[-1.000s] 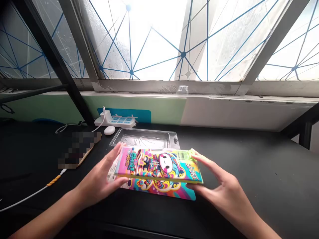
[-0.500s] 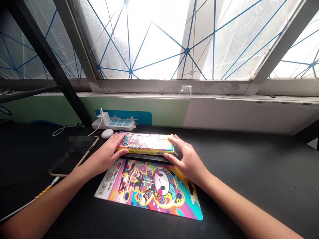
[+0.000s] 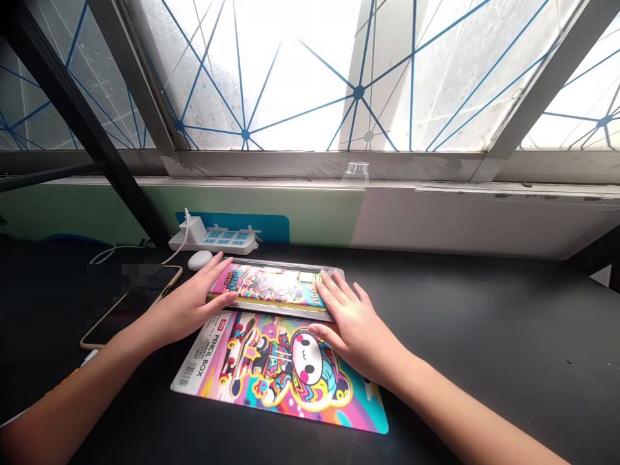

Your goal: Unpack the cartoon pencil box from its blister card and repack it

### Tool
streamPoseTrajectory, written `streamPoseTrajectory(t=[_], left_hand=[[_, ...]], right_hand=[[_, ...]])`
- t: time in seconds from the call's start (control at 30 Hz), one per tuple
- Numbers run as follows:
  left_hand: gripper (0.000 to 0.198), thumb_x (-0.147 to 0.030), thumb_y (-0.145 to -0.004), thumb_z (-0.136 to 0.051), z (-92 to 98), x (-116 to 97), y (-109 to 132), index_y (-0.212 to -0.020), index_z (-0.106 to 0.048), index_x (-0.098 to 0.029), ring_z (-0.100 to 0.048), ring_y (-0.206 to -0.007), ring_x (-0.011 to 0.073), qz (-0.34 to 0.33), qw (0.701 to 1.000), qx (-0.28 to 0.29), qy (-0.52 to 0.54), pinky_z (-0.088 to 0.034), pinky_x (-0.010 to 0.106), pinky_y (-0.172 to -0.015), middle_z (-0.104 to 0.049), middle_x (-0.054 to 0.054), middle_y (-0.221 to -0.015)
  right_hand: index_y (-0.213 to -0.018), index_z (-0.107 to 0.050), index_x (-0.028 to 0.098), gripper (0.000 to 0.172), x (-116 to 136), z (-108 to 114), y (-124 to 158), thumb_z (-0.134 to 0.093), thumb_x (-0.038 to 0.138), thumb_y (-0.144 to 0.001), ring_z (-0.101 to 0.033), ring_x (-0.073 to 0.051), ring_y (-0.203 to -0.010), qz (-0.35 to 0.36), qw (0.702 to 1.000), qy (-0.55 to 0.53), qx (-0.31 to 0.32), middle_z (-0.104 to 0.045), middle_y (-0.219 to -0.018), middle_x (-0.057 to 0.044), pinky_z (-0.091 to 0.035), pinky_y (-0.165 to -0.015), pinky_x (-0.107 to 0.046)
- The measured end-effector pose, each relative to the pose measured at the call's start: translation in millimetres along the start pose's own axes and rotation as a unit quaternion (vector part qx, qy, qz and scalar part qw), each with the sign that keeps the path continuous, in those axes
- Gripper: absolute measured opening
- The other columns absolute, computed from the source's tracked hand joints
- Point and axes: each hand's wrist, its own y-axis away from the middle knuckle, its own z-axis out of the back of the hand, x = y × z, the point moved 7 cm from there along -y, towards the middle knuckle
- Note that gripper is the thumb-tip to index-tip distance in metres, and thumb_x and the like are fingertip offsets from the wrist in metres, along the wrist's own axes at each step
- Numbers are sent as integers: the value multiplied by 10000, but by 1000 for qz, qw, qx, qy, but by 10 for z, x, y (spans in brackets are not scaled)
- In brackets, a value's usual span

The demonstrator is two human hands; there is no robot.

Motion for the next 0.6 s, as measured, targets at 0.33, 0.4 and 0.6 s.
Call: streamPoseTrajectory(t=[0.33,0.4,0.6], left_hand=[[532,-440,-1049,-486,18,-582,-66,-1497,-506,-152,-287,-1565,315,-167,980,-105,-37,-309,506,-1254,-373,173,-1658],[567,-451,-1043,-501,-81,-682,-130,-1512,-489,-134,-237,-1581,338,-165,984,-59,-39,-291,532,-1255,-327,193,-1677],[720,-608,-1038,-406,-287,-642,-263,-1573,-422,-127,-192,-1580,401,-104,991,30,-73,-253,628,-1233,-297,209,-1681]], right_hand=[[-1265,-670,185,313,901,339,239,-605,324,-991,-713,-269,-1088,235,965,-74,-87,-756,-1197,-151,-574,-955,-472],[-1345,-646,177,462,1034,217,247,-626,455,-977,-669,-319,-1217,214,973,-90,8,-698,-1344,-189,-566,-998,-505],[-1624,-328,125,1004,970,-17,264,-461,810,-903,-160,-442,-1557,129,960,-95,228,-173,-1695,-212,-263,-1193,-714]])
